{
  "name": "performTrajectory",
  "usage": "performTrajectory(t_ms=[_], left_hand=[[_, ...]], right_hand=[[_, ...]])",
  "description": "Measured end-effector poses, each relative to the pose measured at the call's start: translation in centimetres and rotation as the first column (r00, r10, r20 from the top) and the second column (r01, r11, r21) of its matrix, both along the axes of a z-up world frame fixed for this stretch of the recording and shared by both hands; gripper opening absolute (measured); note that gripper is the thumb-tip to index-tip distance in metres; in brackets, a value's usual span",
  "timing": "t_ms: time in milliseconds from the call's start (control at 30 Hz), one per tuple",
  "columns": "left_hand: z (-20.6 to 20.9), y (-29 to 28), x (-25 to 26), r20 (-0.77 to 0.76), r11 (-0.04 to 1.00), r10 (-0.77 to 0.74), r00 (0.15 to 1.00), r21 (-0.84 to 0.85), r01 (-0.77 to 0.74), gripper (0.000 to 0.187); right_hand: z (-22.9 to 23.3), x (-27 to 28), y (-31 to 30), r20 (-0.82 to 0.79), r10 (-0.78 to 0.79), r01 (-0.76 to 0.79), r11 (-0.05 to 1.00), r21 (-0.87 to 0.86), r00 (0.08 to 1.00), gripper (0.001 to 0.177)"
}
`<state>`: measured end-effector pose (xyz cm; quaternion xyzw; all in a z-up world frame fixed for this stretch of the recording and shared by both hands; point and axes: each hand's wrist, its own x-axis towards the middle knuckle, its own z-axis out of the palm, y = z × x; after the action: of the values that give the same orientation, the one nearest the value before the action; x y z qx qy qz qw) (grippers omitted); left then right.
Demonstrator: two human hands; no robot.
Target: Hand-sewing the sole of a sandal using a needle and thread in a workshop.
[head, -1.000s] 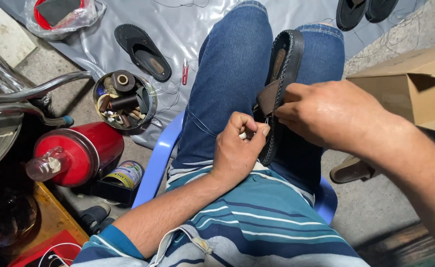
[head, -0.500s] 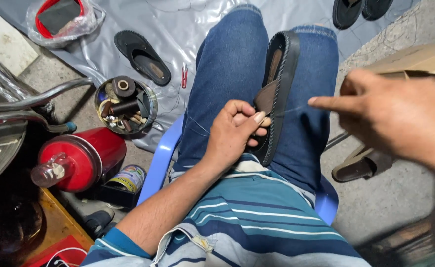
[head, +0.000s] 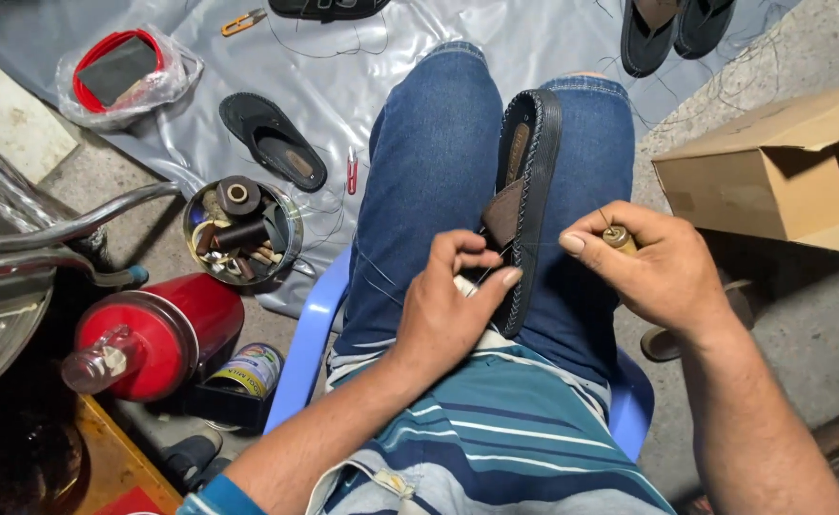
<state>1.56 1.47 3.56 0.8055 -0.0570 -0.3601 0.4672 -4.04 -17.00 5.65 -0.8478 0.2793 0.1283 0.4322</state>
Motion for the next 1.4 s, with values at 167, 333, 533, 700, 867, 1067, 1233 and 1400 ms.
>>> performTrajectory(t_ms=[167,333,533,700,867,1067,1233,1400], left_hand=[[0.3,-1.6,1.1,-0.085,0.987,0.083,0.993,0.141,-0.071,0.033],[-1.1,-2.4,1.2,0.074,0.994,0.071,0.995,0.075,-0.077,0.035],[0.2,-1.5,1.9,-0.071,0.991,0.131,0.989,-0.024,-0.133,0.035],[0.4,0.8,1.1,-0.187,0.998,-0.042,0.981,-0.053,0.033,0.031],[-0.2,1.6,-0.3,-0.153,0.99,-0.131,0.979,-0.071,0.122,0.035],[-0.2,2.4,0.1,-0.388,0.987,-0.074,0.919,-0.16,0.012,0.049],[-1.0,2.1,0.9,-0.579,0.866,0.039,0.814,-0.387,-0.316,0.055],[1.5,1.2,2.8,-0.569,0.868,0.039,0.822,-0.388,-0.31,0.038]], right_hand=[[-0.6,-0.8,0.5,0.079,-0.067,0.06,0.995,0.086,0.995,0.012],[-2.5,-1.0,0.5,0.181,-0.165,0.134,0.976,0.174,0.97,0.014],[-3.3,-1.1,1.5,0.222,-0.26,0.167,0.916,0.364,0.94,0.007],[-3.4,-0.8,1.6,0.313,-0.276,0.087,0.859,0.505,0.909,0.007],[-3.7,-0.5,0.7,0.417,-0.075,-0.134,0.882,0.451,0.906,0.011],[-1.5,1.1,2.1,0.345,0.081,-0.222,0.892,0.393,0.935,0.013],[-1.4,2.0,2.9,0.306,0.415,-0.414,0.908,-0.072,0.857,0.017],[-3.0,2.2,-1.3,0.33,0.104,-0.182,0.96,0.214,0.938,0.014]])
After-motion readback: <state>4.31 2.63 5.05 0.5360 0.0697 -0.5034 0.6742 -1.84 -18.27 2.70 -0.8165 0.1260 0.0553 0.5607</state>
